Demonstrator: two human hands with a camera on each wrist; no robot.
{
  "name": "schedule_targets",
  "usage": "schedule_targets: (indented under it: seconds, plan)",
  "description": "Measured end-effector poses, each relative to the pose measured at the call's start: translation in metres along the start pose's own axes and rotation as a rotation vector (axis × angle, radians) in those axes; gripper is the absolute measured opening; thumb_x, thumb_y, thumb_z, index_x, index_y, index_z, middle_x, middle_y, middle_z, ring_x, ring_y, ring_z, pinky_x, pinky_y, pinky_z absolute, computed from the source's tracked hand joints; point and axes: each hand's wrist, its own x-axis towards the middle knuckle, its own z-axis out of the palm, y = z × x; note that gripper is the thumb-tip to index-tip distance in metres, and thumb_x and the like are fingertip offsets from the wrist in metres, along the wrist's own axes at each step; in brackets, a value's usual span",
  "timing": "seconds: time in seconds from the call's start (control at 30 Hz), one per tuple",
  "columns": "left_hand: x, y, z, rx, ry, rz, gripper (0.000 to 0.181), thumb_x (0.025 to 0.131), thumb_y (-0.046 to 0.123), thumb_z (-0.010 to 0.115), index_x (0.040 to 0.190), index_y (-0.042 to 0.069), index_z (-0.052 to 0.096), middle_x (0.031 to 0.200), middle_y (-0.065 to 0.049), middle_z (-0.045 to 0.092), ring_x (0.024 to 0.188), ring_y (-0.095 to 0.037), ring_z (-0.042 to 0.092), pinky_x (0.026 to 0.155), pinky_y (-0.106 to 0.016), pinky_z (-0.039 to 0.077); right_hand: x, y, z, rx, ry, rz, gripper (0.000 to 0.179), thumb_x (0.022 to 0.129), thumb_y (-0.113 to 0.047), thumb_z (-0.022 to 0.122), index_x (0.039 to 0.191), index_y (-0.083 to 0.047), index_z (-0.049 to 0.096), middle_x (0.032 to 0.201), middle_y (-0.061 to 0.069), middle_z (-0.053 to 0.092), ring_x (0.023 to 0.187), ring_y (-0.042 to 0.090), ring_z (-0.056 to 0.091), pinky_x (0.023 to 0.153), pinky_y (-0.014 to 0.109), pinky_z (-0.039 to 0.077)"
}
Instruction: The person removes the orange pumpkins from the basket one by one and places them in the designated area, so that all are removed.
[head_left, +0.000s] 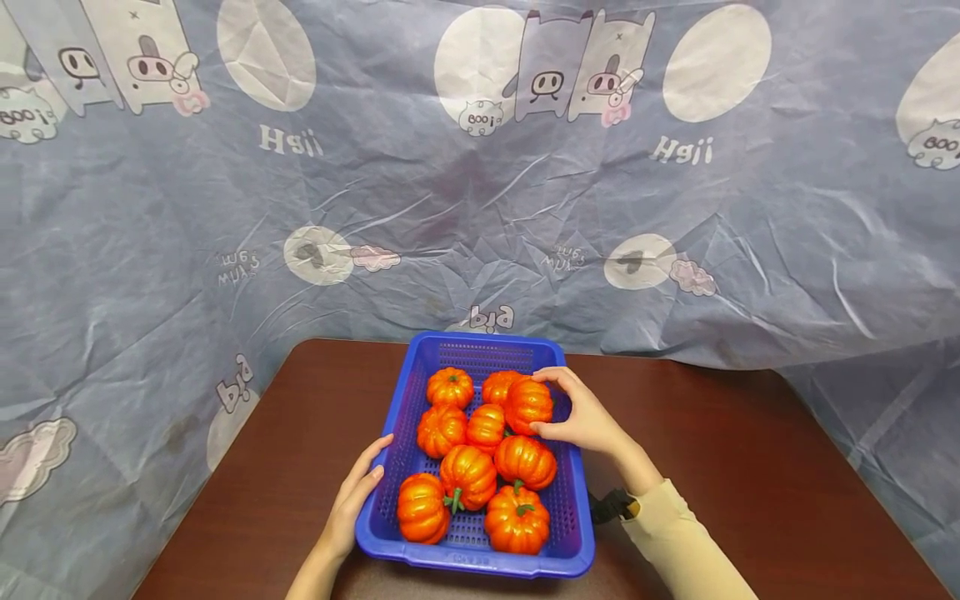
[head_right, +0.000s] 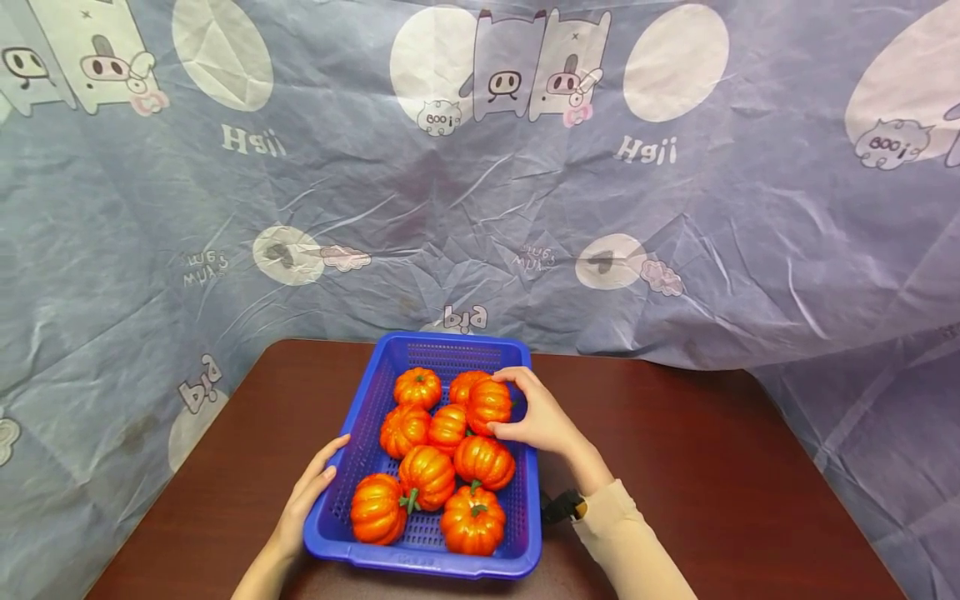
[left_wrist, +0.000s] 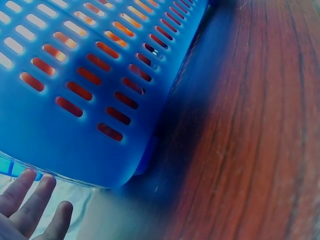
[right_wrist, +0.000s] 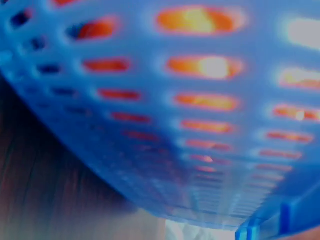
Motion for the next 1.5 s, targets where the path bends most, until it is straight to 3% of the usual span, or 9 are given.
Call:
schedule_targets:
  seconds: [0.2, 0.33, 0.6, 0.97, 1.23, 1.5]
  plan:
    - [0.000, 0.000, 0.001, -0.016, -0.010, -0.002, 0.044, 0.100, 0.014, 0.032, 0.143, 0.003, 0.033, 0.144, -0.021, 0.031, 0.123, -0.023, 0.043, 0.095, -0.024, 0.039, -0.003, -0.019, -0.005, 0.152, 0.037, -0.016, 0.062, 0.068, 0.005, 0.079, 0.122, 0.003, 0.049, 0.123, 0.017, 0.050, 0.109, 0.028, 0.053, 0.096, 0.032, 0.041]
    - [0.000, 0.000, 0.001, -0.013, -0.007, 0.001, 0.044, 0.100, 0.014, 0.032, 0.143, 0.003, 0.033, 0.144, -0.021, 0.032, 0.123, -0.023, 0.043, 0.095, -0.024, 0.039, -0.005, -0.035, -0.010, 0.239, 0.048, -0.052, 0.061, 0.068, 0.015, 0.074, 0.121, 0.012, 0.045, 0.122, 0.026, 0.047, 0.107, 0.026, 0.055, 0.094, 0.027, 0.042]
    - [0.000, 0.002, 0.001, -0.003, 0.000, -0.001, 0.044, 0.101, 0.014, 0.031, 0.143, 0.003, 0.033, 0.144, -0.021, 0.032, 0.123, -0.022, 0.043, 0.095, -0.023, 0.039, -0.012, -0.042, -0.017, 0.254, 0.128, -0.032, 0.052, 0.069, 0.018, 0.070, 0.117, 0.014, 0.049, 0.117, 0.027, 0.047, 0.102, 0.023, 0.058, 0.084, 0.029, 0.049]
    - [0.001, 0.001, 0.000, -0.022, -0.025, 0.015, 0.044, 0.101, 0.013, 0.029, 0.143, 0.001, 0.031, 0.144, -0.022, 0.030, 0.124, -0.023, 0.042, 0.095, -0.024, 0.039, -0.019, -0.033, -0.028, 0.252, 0.238, -0.061, 0.058, 0.069, 0.022, 0.068, 0.123, 0.015, 0.047, 0.120, 0.031, 0.048, 0.103, 0.014, 0.056, 0.083, 0.022, 0.047]
    - [0.001, 0.001, -0.001, -0.031, -0.027, 0.005, 0.044, 0.101, 0.014, 0.029, 0.143, 0.003, 0.031, 0.144, -0.022, 0.030, 0.125, -0.024, 0.041, 0.096, -0.024, 0.039, -0.029, -0.033, -0.040, 0.222, 0.291, 0.017, 0.060, 0.073, 0.017, 0.068, 0.128, 0.013, 0.046, 0.122, 0.033, 0.050, 0.104, 0.010, 0.056, 0.084, 0.020, 0.047]
    - [0.001, 0.001, 0.000, -0.038, -0.035, 0.015, 0.044, 0.101, 0.013, 0.028, 0.144, 0.002, 0.030, 0.145, -0.022, 0.029, 0.125, -0.024, 0.041, 0.096, -0.024, 0.038, -0.045, -0.021, -0.049, 0.247, 0.417, 0.060, 0.058, 0.072, 0.020, 0.067, 0.126, 0.016, 0.046, 0.119, 0.014, 0.056, 0.098, 0.008, 0.058, 0.074, 0.018, 0.048]
